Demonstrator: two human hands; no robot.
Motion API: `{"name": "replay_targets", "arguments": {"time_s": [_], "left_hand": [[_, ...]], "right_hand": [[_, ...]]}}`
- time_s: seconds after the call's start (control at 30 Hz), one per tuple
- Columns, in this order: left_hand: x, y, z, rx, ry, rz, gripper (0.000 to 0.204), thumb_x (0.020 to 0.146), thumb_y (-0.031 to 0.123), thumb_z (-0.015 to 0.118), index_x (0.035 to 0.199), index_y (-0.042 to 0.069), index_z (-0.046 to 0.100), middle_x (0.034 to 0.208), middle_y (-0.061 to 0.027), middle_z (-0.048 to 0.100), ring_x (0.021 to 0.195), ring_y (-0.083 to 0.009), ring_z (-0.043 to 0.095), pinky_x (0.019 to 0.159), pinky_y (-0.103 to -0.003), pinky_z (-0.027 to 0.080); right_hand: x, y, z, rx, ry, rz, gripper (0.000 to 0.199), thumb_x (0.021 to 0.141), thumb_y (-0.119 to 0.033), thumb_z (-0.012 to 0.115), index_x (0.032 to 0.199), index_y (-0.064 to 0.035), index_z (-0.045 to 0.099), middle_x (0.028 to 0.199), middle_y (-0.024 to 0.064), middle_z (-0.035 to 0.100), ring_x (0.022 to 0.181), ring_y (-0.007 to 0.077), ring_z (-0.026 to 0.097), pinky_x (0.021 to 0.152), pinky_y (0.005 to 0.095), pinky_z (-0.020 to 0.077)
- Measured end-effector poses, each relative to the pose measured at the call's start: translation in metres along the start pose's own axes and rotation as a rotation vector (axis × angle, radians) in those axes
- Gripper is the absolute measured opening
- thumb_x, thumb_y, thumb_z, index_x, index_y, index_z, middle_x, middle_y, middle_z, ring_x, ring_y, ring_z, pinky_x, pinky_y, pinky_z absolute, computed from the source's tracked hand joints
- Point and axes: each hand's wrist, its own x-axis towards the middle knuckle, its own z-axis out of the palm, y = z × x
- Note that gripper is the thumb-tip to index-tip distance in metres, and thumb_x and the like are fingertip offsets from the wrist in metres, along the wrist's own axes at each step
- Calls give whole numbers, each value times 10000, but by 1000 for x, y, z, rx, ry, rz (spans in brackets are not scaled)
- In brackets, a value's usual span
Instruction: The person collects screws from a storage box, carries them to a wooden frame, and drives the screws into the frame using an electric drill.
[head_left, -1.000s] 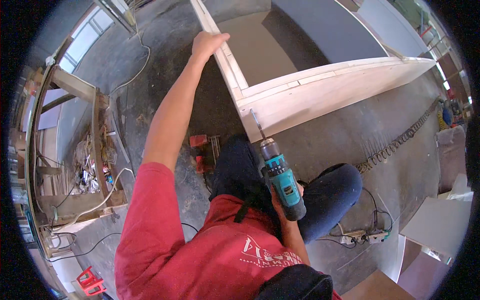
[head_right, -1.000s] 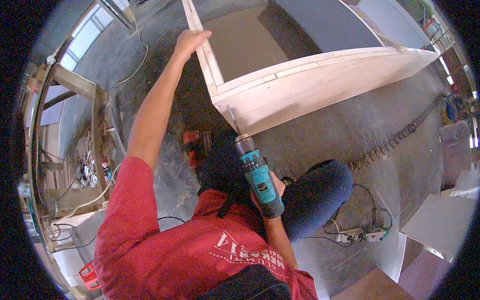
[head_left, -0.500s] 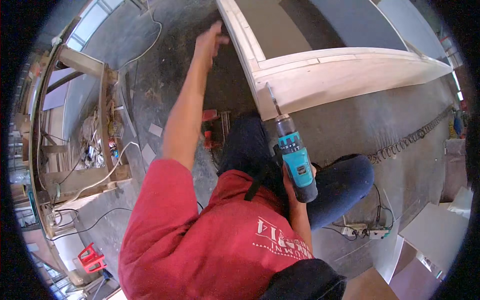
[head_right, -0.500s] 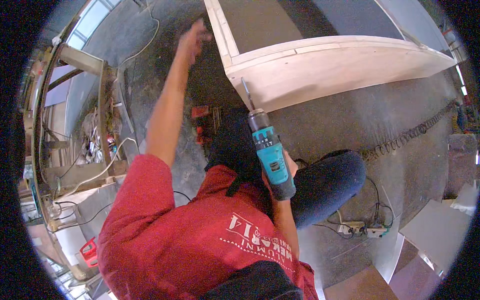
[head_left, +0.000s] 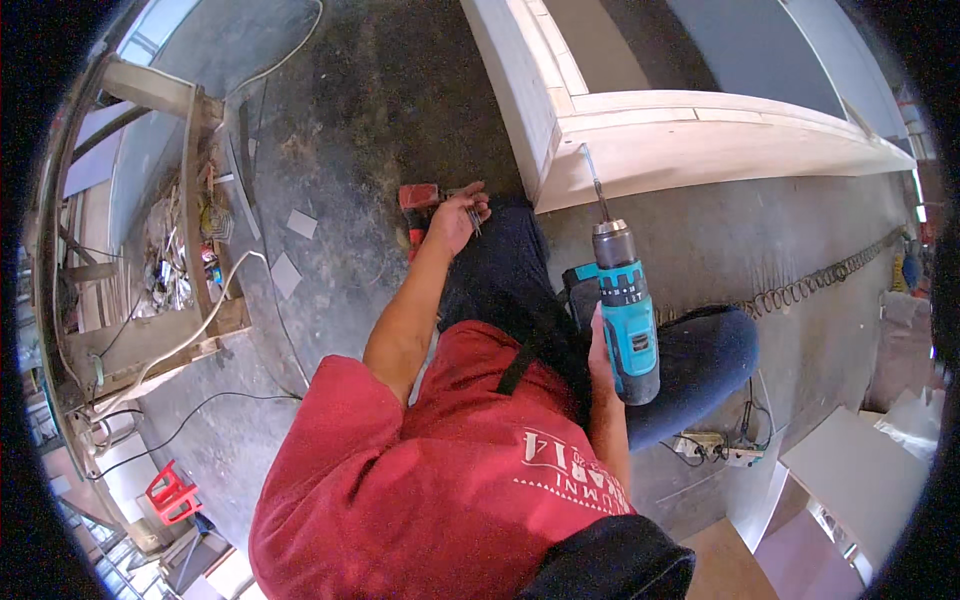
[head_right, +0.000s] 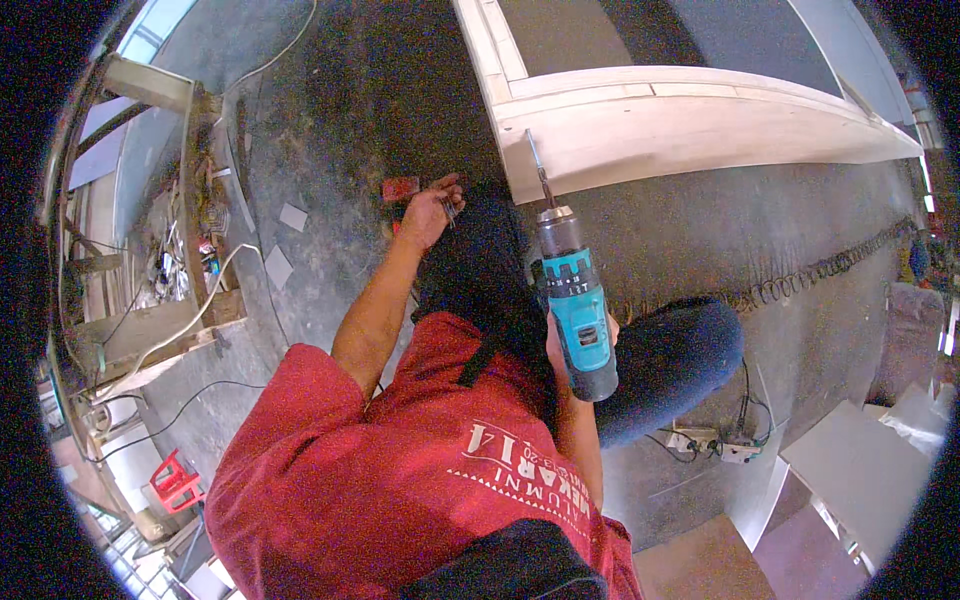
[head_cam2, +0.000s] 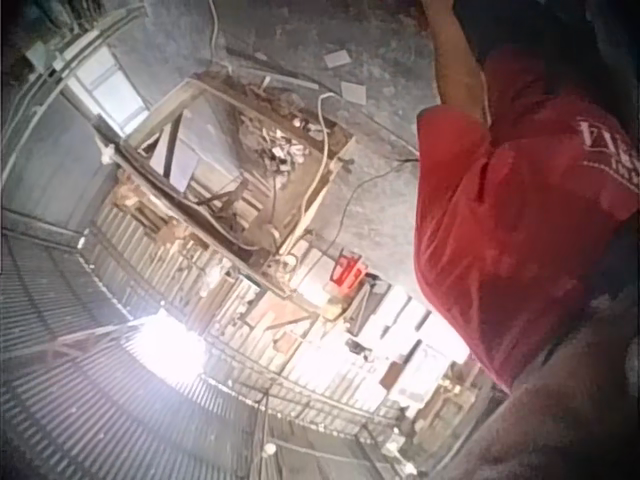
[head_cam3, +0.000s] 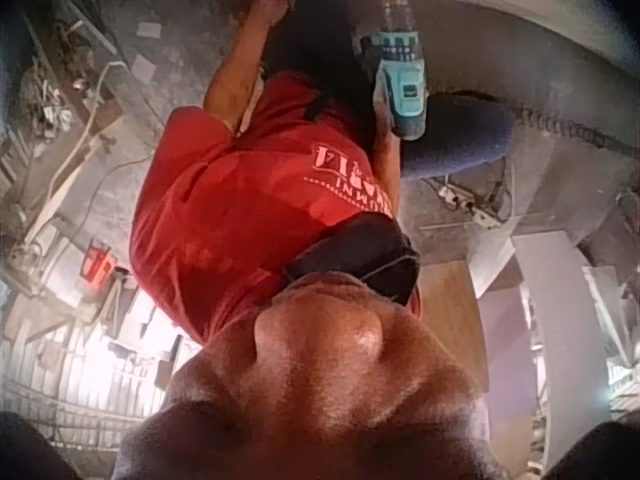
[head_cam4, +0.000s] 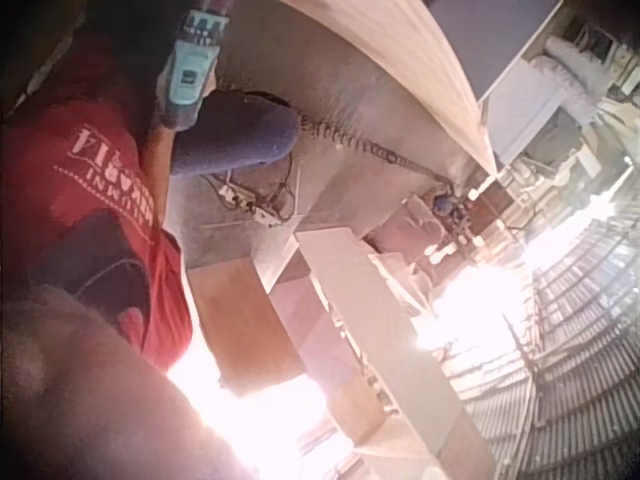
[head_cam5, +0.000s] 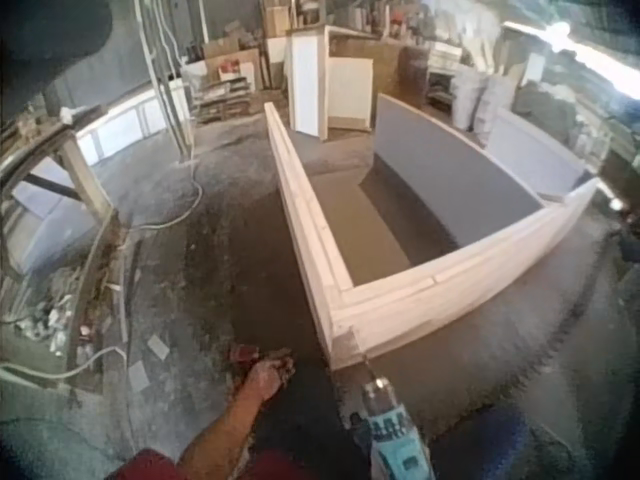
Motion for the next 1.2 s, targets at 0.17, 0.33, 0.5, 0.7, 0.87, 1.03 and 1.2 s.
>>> {"name": "replay_targets", "arguments": {"time_s": [0.17, 0.33, 0.5, 0.7, 0.87, 1.03, 1.2], "left_hand": [[-6, -14, 21, 529, 18, 204, 370, 869, 49, 480, 1219, -35, 565, 881, -78, 648, 775, -157, 581, 749, -298, 478], [1, -18, 19, 662, 69, 232, 371, 850, 69, 495, 1200, -17, 587, 785, -39, 604, 631, -101, 500, 553, -229, 395], [-36, -2, 96, 696, -66, -301, 313, 844, 78, 488, 1120, -1, 613, 660, 21, 492, 480, -49, 377, 415, -218, 280], [-41, -9, 98, -86, 56, -286, 243, 908, 93, 518, 1113, -2, 605, 726, -24, 560, 539, -101, 471, 482, -231, 389], [-35, 17, -28, -98, 193, -275, 218, 925, 103, 493, 1076, -4, 608, 777, -34, 587, 639, -121, 535, 546, -278, 447], [-60, 41, -173, 7, 572, 111, 189, 910, 119, 492, 1009, 7, 608, 712, -58, 574, 574, -160, 545, 511, -310, 451], [-83, 27, -274, 59, 770, 39, 155, 874, 151, 526, 920, 22, 600, 640, -76, 553, 552, -212, 540, 515, -351, 463]], "right_hand": [[18, -20, -13, -65, -23, -16, 303, 668, -206, 815, 837, -82, 596, 741, 81, 615, 663, 285, 611, 658, 383, 495], [20, -11, -7, 56, -56, -1, 289, 673, -198, 771, 887, -93, 608, 777, 97, 635, 653, 306, 630, 603, 372, 511], [26, -13, -11, 342, -13, 109, 325, 671, -194, 754, 949, -84, 625, 800, 115, 638, 702, 323, 639, 638, 379, 520], [18, -13, -12, 422, -19, 132, 243, 687, -124, 731, 896, -62, 624, 745, 108, 638, 653, 266, 633, 616, 346, 507], [3, -6, -7, 109, 20, 154, 300, 741, -225, 781, 941, -55, 635, 829, 109, 641, 726, 265, 617, 711, 370, 498], [-15, 16, 6, 12, -131, 195, 340, 838, -304, 740, 1013, -27, 650, 932, 146, 660, 837, 315, 627, 785, 405, 502], [4, -8, -3, 229, -127, 397, 396, 866, -343, 710, 1050, 1, 646, 933, 183, 670, 845, 370, 641, 760, 426, 515]]}}
